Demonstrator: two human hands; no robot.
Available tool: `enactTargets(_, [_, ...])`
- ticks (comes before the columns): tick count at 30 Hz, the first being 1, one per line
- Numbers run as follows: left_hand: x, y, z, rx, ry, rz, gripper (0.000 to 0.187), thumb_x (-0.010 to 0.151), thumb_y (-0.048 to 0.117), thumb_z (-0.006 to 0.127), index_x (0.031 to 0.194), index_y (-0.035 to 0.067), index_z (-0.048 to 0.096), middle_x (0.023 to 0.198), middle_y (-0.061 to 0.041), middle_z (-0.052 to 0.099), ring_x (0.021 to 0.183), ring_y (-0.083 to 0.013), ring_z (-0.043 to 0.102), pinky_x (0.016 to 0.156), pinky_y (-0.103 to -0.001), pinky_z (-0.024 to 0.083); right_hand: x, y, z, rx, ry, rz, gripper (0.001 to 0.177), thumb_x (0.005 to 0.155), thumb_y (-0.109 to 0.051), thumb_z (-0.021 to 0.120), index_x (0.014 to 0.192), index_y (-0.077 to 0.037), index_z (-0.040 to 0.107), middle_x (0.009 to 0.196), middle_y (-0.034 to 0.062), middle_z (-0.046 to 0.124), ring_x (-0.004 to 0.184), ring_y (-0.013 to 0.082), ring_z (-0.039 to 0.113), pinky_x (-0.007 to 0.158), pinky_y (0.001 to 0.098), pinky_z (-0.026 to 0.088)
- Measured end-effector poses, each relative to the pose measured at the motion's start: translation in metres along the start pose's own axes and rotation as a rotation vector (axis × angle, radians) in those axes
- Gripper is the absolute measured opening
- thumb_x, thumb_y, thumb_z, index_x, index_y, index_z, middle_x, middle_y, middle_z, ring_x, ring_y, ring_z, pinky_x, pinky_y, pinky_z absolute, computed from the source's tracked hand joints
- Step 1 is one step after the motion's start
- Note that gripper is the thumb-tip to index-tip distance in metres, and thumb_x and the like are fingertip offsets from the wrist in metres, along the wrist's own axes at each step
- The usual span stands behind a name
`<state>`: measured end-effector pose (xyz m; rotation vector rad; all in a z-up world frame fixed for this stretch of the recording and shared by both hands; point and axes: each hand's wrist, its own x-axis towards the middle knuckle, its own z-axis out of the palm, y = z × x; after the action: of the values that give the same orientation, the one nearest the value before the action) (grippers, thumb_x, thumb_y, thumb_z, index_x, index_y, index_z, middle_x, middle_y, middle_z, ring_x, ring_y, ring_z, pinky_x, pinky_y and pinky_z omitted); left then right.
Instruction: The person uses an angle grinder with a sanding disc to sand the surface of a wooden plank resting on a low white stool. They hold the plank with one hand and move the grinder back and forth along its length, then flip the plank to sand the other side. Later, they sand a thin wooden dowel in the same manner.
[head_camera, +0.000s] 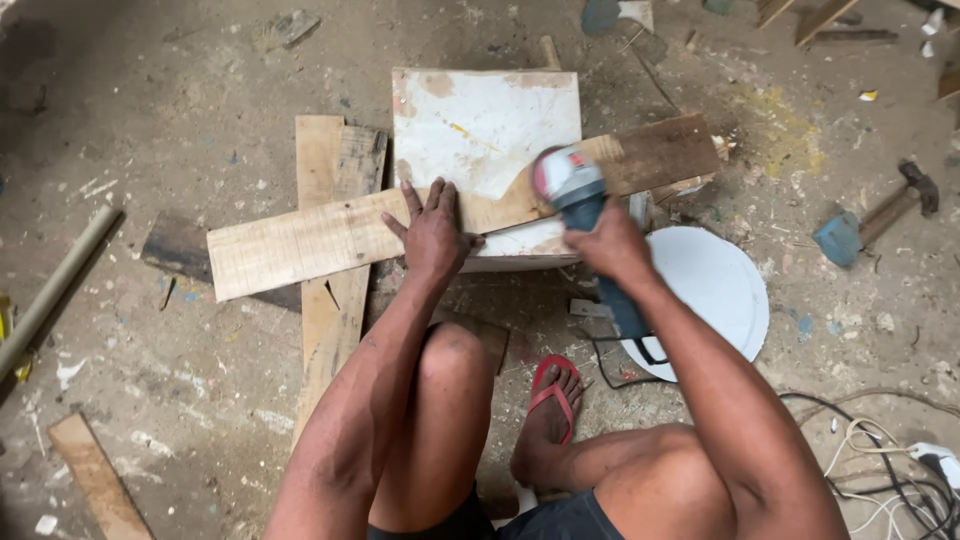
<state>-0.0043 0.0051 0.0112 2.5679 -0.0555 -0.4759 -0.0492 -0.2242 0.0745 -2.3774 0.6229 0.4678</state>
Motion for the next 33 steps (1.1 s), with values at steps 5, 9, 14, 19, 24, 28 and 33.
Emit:
enactTargets(5, [0.009,0.0,0.004,0.022,-0.019,-0.022,0.098,0.075,0.029,0.09,0.157,0.012,0.039,0.166,-0.006,0.035,0.156,-0.0452,0.0,0.111,-0.086,0.002,0.05,0.066,-0.022,0.134,0.236,0.029,0.046,0.072,-0.031,0.082,0.105,0.0,0.069,0.098,0.0262,0.072,0.104,0.0431,0.069,0.084,0.0571,0.055])
enactTargets(9, [0.009,-0.004,0.01,0.013,-0.015,-0.027,0.101,0.073,0.029,0.091,0.157,0.012,0.038,0.167,-0.006,0.034,0.156,-0.0463,-0.001,0.11,-0.087,0.003,0.068,0.097,-0.03,0.149,0.33,0.111,0.044,0.07,-0.033,0.08,0.102,-0.005,0.068,0.094,0.0193,0.072,0.102,0.0392,0.07,0.082,0.0538,0.055])
enactTargets(14, [0.003,0.001,0.003,0.023,-0.022,-0.023,0.098,0.074,0.028,0.09,0.157,0.013,0.04,0.166,-0.005,0.035,0.156,-0.0448,0.0,0.111,-0.086,0.002,0.017,0.032,-0.012,0.147,0.171,0.024,0.048,0.072,-0.032,0.082,0.105,0.001,0.07,0.099,0.0281,0.072,0.107,0.0457,0.068,0.085,0.0604,0.053])
enactTargets(19, [-0.002,0.001,0.002,0.013,-0.009,-0.016,0.094,0.078,0.027,0.088,0.157,0.012,0.04,0.166,-0.007,0.036,0.156,-0.0465,0.001,0.11,-0.086,0.004,0.016,0.014,-0.008,0.025,0.042,0.041,0.07,0.067,-0.041,0.082,0.12,0.001,0.063,0.114,0.0269,0.072,0.117,0.0446,0.065,0.1,0.0568,0.052])
enactTargets(24, [0.004,0.002,0.003,0.019,-0.015,-0.035,0.099,0.075,0.03,0.09,0.158,0.013,0.04,0.167,-0.006,0.035,0.156,-0.045,0.0,0.11,-0.085,0.0,0.067,0.07,-0.021,0.123,0.262,0.098,0.049,0.071,-0.04,0.08,0.106,-0.007,0.072,0.102,0.0203,0.073,0.108,0.0389,0.069,0.087,0.0554,0.055])
enactTargets(28, [0.006,0.0,0.004,0.031,-0.03,-0.037,0.099,0.075,0.032,0.09,0.158,0.013,0.038,0.168,-0.005,0.033,0.157,-0.0442,-0.001,0.111,-0.085,0.0,0.072,0.078,-0.028,0.131,0.35,0.151,0.062,0.068,-0.039,0.083,0.116,-0.004,0.063,0.105,0.0199,0.072,0.11,0.0386,0.068,0.09,0.0537,0.055])
enactTargets(33, [0.004,-0.001,0.006,0.019,-0.011,-0.024,0.1,0.074,0.033,0.091,0.158,0.012,0.039,0.167,-0.006,0.034,0.156,-0.0449,-0.001,0.111,-0.085,0.0,0.017,0.024,-0.01,0.138,0.14,0.053,0.052,0.07,-0.033,0.084,0.108,-0.001,0.067,0.107,0.0267,0.072,0.113,0.0442,0.066,0.092,0.059,0.054])
